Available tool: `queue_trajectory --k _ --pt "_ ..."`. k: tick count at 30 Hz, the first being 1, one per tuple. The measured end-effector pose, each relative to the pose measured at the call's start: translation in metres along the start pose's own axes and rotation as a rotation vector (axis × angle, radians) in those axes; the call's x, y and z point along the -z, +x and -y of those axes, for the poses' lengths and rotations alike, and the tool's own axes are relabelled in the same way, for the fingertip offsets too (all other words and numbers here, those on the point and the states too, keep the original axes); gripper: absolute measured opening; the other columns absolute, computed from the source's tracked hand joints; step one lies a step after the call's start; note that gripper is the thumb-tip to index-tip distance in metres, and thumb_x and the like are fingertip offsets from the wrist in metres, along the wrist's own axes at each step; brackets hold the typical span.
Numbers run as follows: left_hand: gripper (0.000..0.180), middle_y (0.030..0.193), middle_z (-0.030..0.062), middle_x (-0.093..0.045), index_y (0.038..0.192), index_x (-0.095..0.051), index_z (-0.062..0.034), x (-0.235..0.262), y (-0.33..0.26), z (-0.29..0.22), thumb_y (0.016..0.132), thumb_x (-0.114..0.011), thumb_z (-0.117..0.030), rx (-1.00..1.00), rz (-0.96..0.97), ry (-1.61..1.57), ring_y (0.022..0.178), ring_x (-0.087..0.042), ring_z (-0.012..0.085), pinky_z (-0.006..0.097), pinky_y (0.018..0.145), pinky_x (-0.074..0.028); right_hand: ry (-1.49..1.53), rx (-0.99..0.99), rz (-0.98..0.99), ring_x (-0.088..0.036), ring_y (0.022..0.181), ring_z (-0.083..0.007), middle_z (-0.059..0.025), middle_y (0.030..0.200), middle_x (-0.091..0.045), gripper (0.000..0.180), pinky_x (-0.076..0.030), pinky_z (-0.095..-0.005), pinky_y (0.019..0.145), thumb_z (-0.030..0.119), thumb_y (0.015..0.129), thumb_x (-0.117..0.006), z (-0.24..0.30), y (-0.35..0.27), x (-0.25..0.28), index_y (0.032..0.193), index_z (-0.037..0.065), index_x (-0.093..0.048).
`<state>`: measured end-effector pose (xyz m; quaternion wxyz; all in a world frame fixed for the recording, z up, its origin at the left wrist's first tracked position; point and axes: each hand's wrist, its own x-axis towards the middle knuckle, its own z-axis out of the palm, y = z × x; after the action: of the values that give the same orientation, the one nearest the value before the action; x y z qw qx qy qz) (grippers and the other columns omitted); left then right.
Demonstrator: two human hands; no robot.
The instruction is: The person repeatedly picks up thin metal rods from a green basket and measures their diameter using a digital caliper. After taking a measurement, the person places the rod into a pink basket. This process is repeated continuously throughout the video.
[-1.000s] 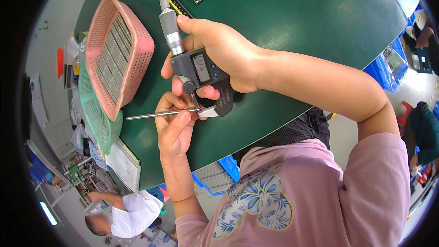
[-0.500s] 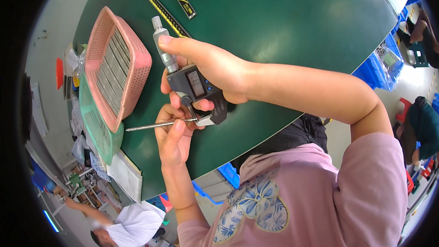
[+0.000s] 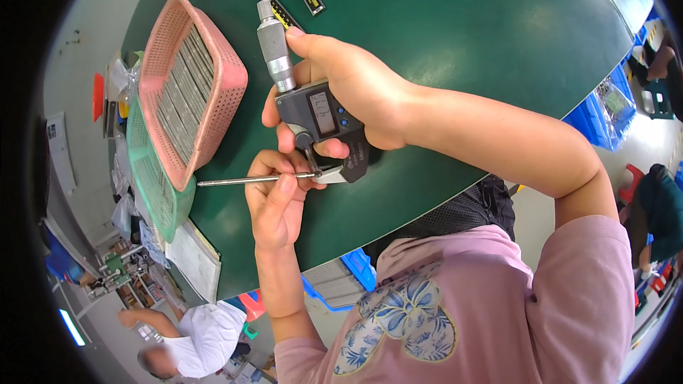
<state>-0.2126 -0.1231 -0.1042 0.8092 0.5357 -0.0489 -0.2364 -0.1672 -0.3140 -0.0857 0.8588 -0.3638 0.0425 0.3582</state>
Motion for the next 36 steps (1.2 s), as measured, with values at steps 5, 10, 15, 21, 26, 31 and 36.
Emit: queue_trajectory --k 5,10,15,21,26,31,36 --pt "0.013 0.087 0.0129 -0.054 0.086 -0.048 0.0 0.0001 -0.0005 -0.002 0.079 -0.058 -0.005 -0.016 0.015 -0.016 0.076 -0.058 0.018 0.032 0.069 -0.053 0.075 -0.03 0.021 -0.042 0.038 -0.0153 -0.0142 0.065 -0.058 0.07 -0.035 -0.0231 0.035 0.059 0.084 -0.022 -0.0002 -0.0018 0.0016 0.083 -0.004 -0.054" --pt "0.013 0.088 0.0132 -0.053 0.086 -0.048 0.0003 0.0013 -0.0004 -0.0008 0.079 -0.058 -0.005 0.013 0.007 -0.013 0.076 -0.058 0.0179 0.031 0.065 -0.054 0.085 -0.037 0.006 -0.043 0.04 -0.0153 -0.0146 0.066 -0.058 0.07 -0.035 -0.023 0.035 0.06 0.083 -0.024 -0.0007 -0.0022 0.0006 0.082 -0.003 -0.055" --pt "0.013 0.088 0.0132 -0.053 0.086 -0.048 0.0003 0.0007 -0.0003 -0.0011 0.079 -0.057 -0.004 0.01 0.012 -0.012 0.077 -0.058 0.018 0.031 0.065 -0.055 0.019 -0.009 -0.029 -0.042 0.038 -0.0145 -0.013 0.064 -0.058 0.067 -0.034 -0.0226 0.035 0.059 0.083 -0.028 -0.0001 -0.0037 -0.0019 0.078 -0.002 -0.056" --pt "0.013 0.088 0.0127 -0.052 0.086 -0.048 0.0004 -0.0015 -0.0003 -0.0021 0.079 -0.057 -0.004 0.028 -0.001 -0.006 0.077 -0.058 0.0179 0.031 0.065 -0.055 -0.067 0.014 -0.035 -0.04 0.034 -0.0134 -0.0107 0.06 -0.057 0.065 -0.034 -0.0222 0.034 0.059 0.082 -0.034 -0.0004 -0.003 -0.0031 0.074 -0.001 -0.056" --pt "0.013 0.088 0.0125 -0.052 0.087 -0.048 0.0006 0.0013 -0.0005 -0.0006 0.079 -0.057 -0.003 0.027 -0.006 0.006 0.077 -0.058 0.0182 0.031 0.065 -0.055 -0.052 0.011 -0.021 -0.041 0.036 -0.0142 -0.0114 0.062 -0.058 0.067 -0.034 -0.0228 0.035 0.061 0.08 -0.032 -0.0008 -0.0032 -0.0017 0.076 -0.002 -0.056" --pt "0.014 0.088 0.0125 -0.052 0.087 -0.047 0.0003 -0.0008 -0.0003 -0.0006 0.078 -0.058 -0.003 0.013 -0.002 -0.015 0.077 -0.059 0.0181 0.031 0.064 -0.055 0.048 -0.04 0.003 -0.042 0.038 -0.0152 -0.0123 0.064 -0.058 0.07 -0.035 -0.0238 0.037 0.063 0.079 -0.029 -0.0005 -0.0036 0.0 0.079 -0.002 -0.056" --pt "0.015 0.088 0.0123 -0.053 0.086 -0.047 -0.0003 0.0002 0.0001 0.0002 0.077 -0.059 -0.001 0.015 -0.011 0.0 0.076 -0.059 0.0179 0.031 0.064 -0.055 -0.002 -0.001 0.001 -0.042 0.038 -0.0147 -0.0121 0.063 -0.058 0.069 -0.035 -0.0231 0.036 0.06 0.082 -0.027 -0.0014 -0.0024 -0.0003 0.08 -0.003 -0.055"
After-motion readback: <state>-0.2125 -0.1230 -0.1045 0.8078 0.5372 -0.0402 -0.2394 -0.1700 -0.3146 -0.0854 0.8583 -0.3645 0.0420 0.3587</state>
